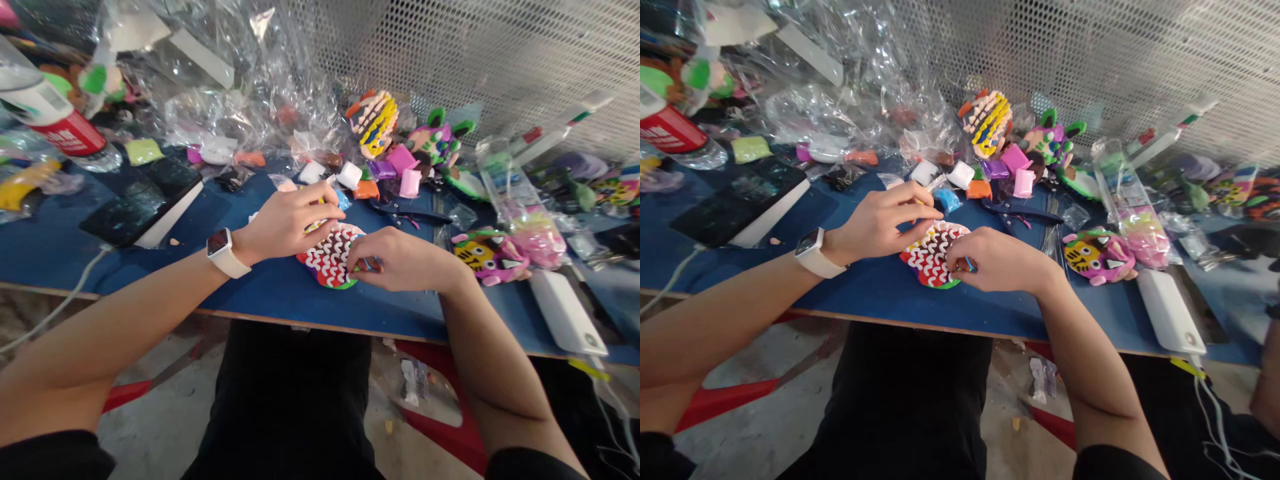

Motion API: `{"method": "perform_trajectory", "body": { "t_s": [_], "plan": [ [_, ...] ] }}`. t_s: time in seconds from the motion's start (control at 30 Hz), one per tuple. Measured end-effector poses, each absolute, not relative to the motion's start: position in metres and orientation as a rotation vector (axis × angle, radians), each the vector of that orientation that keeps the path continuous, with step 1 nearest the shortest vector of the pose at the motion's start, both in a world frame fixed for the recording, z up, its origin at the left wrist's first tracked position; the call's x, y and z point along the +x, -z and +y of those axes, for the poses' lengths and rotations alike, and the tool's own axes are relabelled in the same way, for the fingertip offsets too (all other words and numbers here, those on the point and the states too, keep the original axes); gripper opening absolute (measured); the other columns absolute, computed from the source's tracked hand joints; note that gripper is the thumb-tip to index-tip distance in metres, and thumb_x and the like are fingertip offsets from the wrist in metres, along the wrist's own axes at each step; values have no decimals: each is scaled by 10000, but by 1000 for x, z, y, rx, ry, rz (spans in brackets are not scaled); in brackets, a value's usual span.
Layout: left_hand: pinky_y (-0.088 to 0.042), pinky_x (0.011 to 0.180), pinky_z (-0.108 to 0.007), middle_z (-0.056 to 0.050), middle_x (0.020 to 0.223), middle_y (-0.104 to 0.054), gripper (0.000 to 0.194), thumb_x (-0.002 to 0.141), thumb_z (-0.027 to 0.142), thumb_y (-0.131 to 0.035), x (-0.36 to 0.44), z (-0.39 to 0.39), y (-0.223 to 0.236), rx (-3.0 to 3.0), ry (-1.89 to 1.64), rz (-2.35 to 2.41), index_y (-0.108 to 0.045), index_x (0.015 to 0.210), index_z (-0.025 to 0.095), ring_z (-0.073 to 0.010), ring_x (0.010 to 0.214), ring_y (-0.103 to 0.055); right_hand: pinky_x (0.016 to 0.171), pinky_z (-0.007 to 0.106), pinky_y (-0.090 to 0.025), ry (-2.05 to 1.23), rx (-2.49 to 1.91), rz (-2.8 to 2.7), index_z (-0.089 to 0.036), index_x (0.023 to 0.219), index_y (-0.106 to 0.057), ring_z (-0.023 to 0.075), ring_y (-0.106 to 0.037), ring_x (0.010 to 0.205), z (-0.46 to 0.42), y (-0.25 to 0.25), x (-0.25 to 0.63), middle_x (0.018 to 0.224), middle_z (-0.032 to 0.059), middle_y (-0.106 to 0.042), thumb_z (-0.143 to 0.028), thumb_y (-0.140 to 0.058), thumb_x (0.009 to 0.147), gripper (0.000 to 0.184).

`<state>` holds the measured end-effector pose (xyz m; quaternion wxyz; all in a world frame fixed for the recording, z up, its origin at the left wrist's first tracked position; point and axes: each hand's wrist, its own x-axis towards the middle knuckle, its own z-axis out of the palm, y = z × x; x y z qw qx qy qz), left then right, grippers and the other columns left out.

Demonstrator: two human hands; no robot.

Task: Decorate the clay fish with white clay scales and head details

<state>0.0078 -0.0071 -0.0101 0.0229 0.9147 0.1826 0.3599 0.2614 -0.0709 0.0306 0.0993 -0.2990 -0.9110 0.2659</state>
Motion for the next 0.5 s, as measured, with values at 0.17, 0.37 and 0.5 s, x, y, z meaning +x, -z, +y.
{"method": "perform_trajectory", "body": {
  "t_s": [0.17,0.37,0.5],
  "plan": [
    [-559,809,-320,-84,1132,-749,258,1095,320,-539,8,-8,9,2824,-1094,596,-772,1128,215,-195,970,-735,736,279,-462,-791,-862,-2703,-185,892,-779,141,-659,713,-70,-29,261,841,10,-786,-46,-635,892,200],
    [-558,814,-317,-70,1129,-749,244,1093,312,-545,8,-9,8,2819,-1080,598,-772,1116,225,-189,965,-738,739,274,-468,-813,-837,-2691,-182,901,-786,128,-657,704,-69,-28,262,843,4,-783,-28,-639,885,214],
    [-556,806,-313,-80,1144,-755,266,1097,300,-524,8,-10,6,2882,-1056,648,-773,1138,216,-188,966,-742,733,269,-477,-831,-825,-2662,-178,915,-795,128,-666,717,-68,-26,262,856,7,-784,-30,-653,875,209]
  ]
}}
